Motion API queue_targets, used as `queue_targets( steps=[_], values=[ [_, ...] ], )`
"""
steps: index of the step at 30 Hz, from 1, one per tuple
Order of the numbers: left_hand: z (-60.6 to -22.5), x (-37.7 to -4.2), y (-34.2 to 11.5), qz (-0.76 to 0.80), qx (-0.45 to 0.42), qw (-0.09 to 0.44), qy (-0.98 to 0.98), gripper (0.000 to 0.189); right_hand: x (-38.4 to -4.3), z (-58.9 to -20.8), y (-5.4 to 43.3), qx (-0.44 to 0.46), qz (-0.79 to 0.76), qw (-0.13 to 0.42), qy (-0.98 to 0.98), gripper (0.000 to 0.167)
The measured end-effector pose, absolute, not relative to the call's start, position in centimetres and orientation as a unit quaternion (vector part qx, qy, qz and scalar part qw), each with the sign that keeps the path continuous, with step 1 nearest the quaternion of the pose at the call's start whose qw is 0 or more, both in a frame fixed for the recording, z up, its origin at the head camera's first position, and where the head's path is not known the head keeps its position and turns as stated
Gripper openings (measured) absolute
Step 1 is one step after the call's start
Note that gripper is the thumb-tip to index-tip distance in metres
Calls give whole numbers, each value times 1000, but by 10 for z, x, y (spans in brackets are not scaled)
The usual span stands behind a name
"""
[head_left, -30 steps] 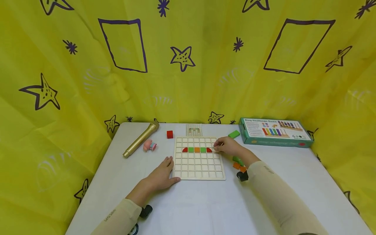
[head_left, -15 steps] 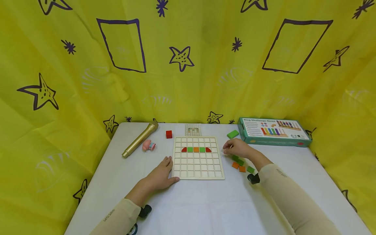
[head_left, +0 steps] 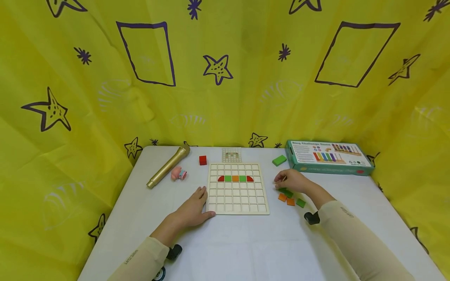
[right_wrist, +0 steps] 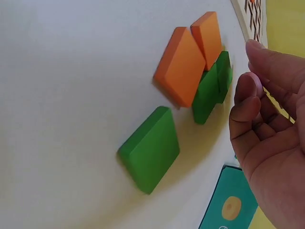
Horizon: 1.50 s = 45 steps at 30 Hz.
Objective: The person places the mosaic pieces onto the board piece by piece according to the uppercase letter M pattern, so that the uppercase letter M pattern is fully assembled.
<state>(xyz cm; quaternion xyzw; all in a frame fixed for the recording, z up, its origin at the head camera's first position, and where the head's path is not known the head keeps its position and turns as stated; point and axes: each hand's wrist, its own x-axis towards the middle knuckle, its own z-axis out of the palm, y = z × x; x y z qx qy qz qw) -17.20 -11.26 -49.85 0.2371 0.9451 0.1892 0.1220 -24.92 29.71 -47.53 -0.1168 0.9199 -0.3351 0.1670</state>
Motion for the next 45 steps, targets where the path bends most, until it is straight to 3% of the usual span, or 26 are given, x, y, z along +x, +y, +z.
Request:
queue_targets(
  steps=[17, 37, 45],
  values=[
    [-498, -172, -110, 184, 231, 128, 947, 88, -242, -475, 311, -91, -323, 205, 919, 26],
    [-496, -171, -112, 187, 228, 125, 947, 87, -244, -480, 307, -107, -329, 201, 916, 20],
    [-500, -172, -114, 192, 227, 124, 947, 88, -250, -480, 308, -119, -354, 200, 906, 11]
  ],
)
